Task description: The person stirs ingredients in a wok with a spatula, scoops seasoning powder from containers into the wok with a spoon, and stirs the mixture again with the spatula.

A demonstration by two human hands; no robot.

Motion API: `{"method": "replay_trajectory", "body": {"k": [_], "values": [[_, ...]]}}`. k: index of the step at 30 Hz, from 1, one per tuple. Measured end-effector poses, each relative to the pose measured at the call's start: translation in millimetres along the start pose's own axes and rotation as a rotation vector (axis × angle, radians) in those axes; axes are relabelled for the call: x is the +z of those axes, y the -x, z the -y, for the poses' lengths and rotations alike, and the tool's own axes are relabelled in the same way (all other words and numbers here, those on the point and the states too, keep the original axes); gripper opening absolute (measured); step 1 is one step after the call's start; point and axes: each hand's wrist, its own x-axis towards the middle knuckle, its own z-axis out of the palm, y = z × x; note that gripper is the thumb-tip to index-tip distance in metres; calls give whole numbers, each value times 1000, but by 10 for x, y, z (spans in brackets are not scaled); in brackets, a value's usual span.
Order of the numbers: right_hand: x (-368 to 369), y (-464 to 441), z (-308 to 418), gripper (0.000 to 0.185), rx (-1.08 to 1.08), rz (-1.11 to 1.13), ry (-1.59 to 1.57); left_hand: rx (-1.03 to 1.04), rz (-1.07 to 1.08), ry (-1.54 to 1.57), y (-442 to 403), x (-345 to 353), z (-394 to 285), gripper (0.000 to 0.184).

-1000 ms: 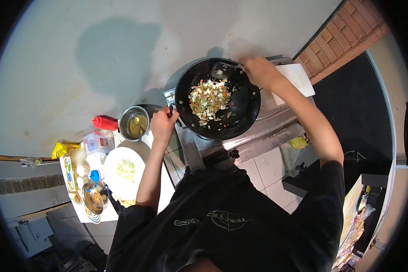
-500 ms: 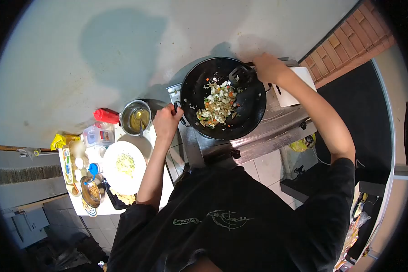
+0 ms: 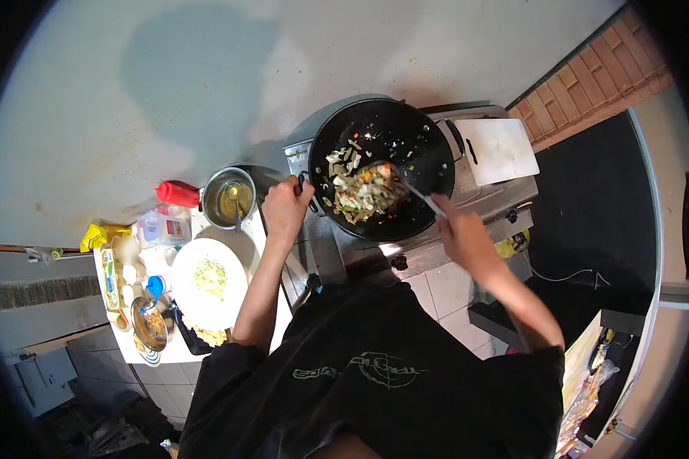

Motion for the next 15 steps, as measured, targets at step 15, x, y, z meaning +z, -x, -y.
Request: {"method": "replay_trajectory", "body": {"k": [15], "values": [[663, 758, 110, 59, 46, 14, 149, -35, -5, 18, 5, 32, 32, 38]]}}
